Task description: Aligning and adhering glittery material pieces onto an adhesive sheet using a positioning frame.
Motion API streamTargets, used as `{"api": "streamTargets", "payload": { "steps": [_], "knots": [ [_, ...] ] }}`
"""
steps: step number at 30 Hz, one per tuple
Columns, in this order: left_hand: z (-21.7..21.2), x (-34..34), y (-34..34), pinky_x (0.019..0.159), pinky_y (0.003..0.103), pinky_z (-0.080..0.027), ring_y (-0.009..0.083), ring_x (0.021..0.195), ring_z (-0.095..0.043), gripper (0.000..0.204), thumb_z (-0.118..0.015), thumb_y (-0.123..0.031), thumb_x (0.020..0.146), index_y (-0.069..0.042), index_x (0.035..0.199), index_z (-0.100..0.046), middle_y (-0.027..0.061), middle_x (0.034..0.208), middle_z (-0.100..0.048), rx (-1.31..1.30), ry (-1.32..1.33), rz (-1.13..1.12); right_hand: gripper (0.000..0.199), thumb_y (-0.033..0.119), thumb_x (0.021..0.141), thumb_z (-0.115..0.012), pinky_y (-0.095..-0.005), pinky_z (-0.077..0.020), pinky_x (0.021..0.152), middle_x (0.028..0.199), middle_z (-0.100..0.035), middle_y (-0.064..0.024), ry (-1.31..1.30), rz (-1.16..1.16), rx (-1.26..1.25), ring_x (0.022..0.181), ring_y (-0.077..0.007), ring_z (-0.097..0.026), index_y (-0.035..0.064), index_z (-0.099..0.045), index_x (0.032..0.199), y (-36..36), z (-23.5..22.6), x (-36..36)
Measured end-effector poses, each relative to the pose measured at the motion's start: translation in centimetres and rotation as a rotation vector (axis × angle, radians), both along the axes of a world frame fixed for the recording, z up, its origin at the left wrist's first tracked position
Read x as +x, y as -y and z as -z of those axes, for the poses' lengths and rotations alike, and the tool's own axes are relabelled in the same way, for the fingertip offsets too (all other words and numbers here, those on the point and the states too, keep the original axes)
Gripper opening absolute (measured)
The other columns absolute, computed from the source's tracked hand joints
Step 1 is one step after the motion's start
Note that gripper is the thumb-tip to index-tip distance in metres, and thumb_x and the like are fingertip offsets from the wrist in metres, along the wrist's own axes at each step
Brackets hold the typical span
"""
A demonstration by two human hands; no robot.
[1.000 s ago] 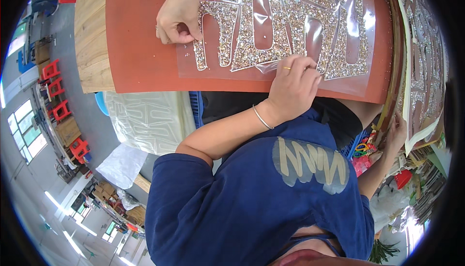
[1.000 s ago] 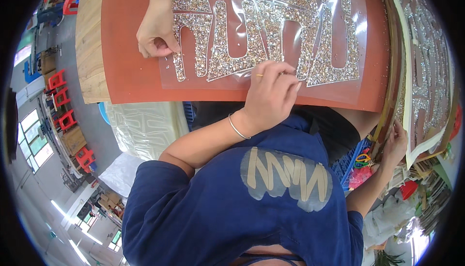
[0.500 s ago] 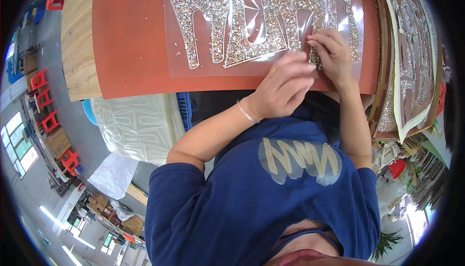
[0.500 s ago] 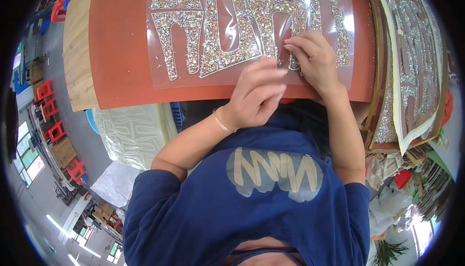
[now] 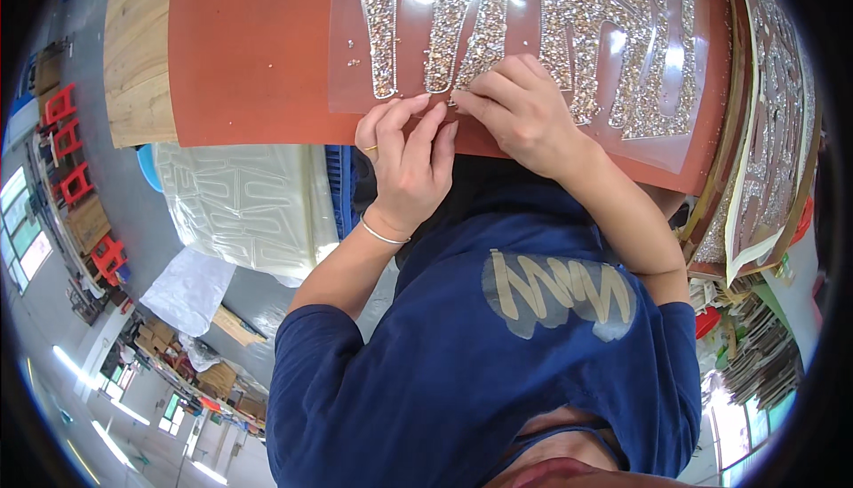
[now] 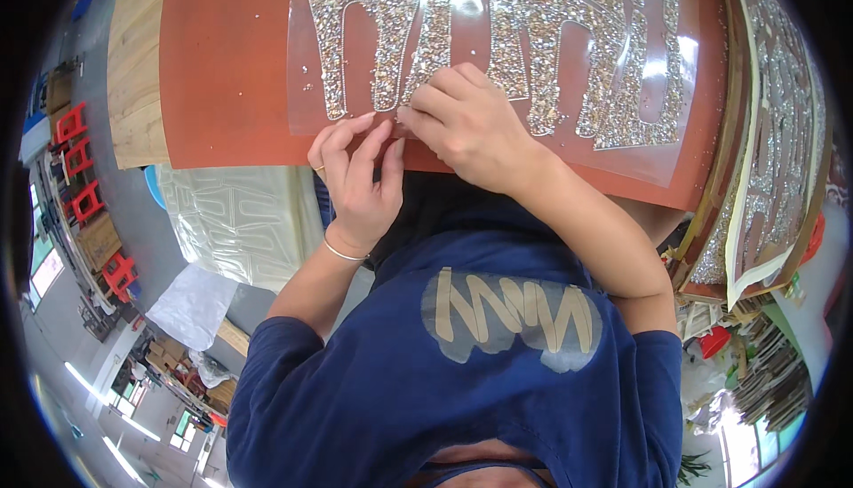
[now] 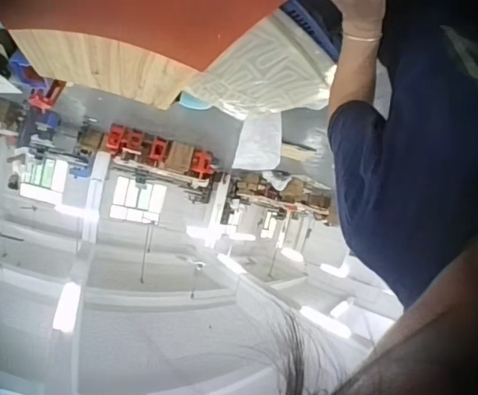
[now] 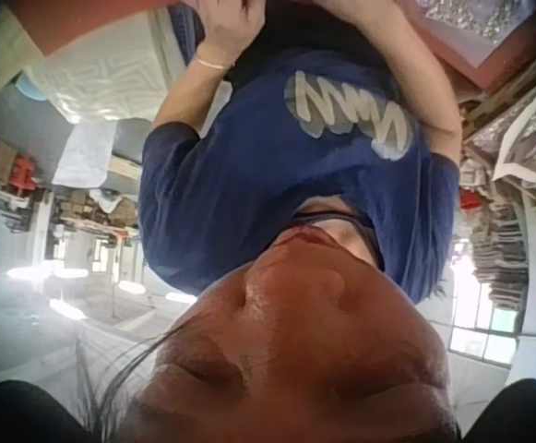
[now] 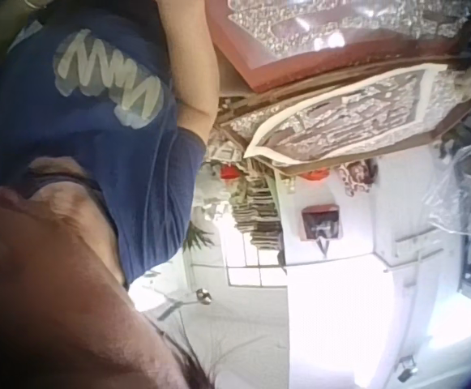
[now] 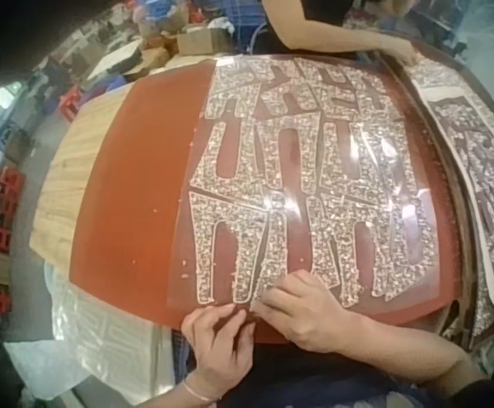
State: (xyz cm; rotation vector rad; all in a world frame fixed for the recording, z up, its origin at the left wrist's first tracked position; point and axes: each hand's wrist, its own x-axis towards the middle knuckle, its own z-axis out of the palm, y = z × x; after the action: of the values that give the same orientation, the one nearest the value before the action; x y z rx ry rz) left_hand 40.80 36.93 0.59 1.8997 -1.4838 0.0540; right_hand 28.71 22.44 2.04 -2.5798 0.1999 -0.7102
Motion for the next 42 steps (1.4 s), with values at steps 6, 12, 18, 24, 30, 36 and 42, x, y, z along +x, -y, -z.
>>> {"api": "streamTargets", "payload": {
  "steps": [6,12,18,24,30,36,42],
  "knots": [
    [-0.1,0.3,0.5,0.091,0.037,-0.034,0.0243,0.102,-0.047,0.022,-0.074,-0.007,0.074,-0.005,0.096,-0.068,0.0042,0.104,-0.058,0.033,0.03,-0.02,0.026,0.014,0.072,-0.06,-0.0333,-0.0412,0.075,0.087,-0.057,-0.0035,-0.059,-0.016,-0.033,0.084,-0.0215,-0.053,0.0043,-0.066,0.096,0.5,0.6,-0.1],
    [-0.4,0.6,0.7,0.09,0.037,-0.034,0.0242,0.1,-0.047,0.021,-0.074,-0.007,0.074,-0.006,0.093,-0.067,0.0041,0.101,-0.058,-0.005,-0.056,-0.027,0.026,0.014,0.072,-0.06,-0.0339,-0.0412,0.076,0.087,-0.056,-0.0044,-0.02,0.031,-0.009,0.084,-0.0223,-0.054,0.0041,-0.066,0.096,0.6,0.5,0.1],
    [-1.0,0.6,1.2,0.087,0.035,-0.036,0.0243,0.096,-0.05,0.02,-0.072,-0.002,0.075,-0.004,0.094,-0.067,0.0056,0.097,-0.059,0.017,-0.07,0.004,0.026,0.014,0.072,-0.061,-0.0358,-0.0419,0.077,0.088,-0.057,-0.0051,-0.046,0.018,-0.01,0.085,-0.0229,-0.054,0.0043,-0.066,0.096,0.2,0.4,0.5],
    [-1.3,0.6,1.4,0.086,0.034,-0.035,0.023,0.097,-0.047,0.02,-0.075,-0.009,0.074,-0.008,0.093,-0.07,0.0021,0.095,-0.059,0.07,0.026,0.012,0.036,0.001,0.07,-0.063,-0.0389,-0.0427,0.083,0.101,-0.06,-0.0086,-0.058,0.154,-0.056,0.093,-0.0259,-0.056,0.0035,-0.065,0.106,1.3,-1.3,-4.0],
    [-0.9,1.8,2.7,0.086,0.036,-0.031,0.0211,0.093,-0.046,0.017,-0.078,-0.015,0.07,-0.015,0.086,-0.071,-0.0034,0.088,-0.058,0.044,0.015,0.088,0.025,0.0,0.085,-0.06,-0.0311,-0.0477,0.082,0.105,-0.063,-0.011,-0.138,0.973,-0.147,0.099,-0.0224,-0.058,0.0027,-0.067,0.109,3.6,-4.0,-19.4],
    [-2.2,3.7,4.5,0.085,0.038,-0.033,0.0241,0.094,-0.045,0.012,-0.078,-0.014,0.068,-0.013,0.077,-0.07,-0.001,0.085,-0.056,0.195,-0.129,0.25,0.022,0.013,0.093,-0.057,-0.0288,-0.0486,0.082,0.097,-0.067,-0.0117,-0.524,1.441,0.147,0.088,-0.0187,-0.064,0.0021,-0.066,0.11,1.6,-4.3,-34.5],
    [-3.8,3.3,6.1,0.08,0.035,-0.036,0.0222,0.087,-0.047,0.015,-0.081,-0.019,0.066,-0.011,0.074,-0.069,0.0014,0.078,-0.056,0.38,-0.055,0.2,0.023,0.014,0.092,-0.058,-0.0309,-0.0496,0.079,0.102,-0.068,-0.0162,-0.635,1.46,0.251,0.093,-0.0215,-0.066,-0.0002,-0.065,0.108,0.1,-1.6,-39.2]
  ]
}}
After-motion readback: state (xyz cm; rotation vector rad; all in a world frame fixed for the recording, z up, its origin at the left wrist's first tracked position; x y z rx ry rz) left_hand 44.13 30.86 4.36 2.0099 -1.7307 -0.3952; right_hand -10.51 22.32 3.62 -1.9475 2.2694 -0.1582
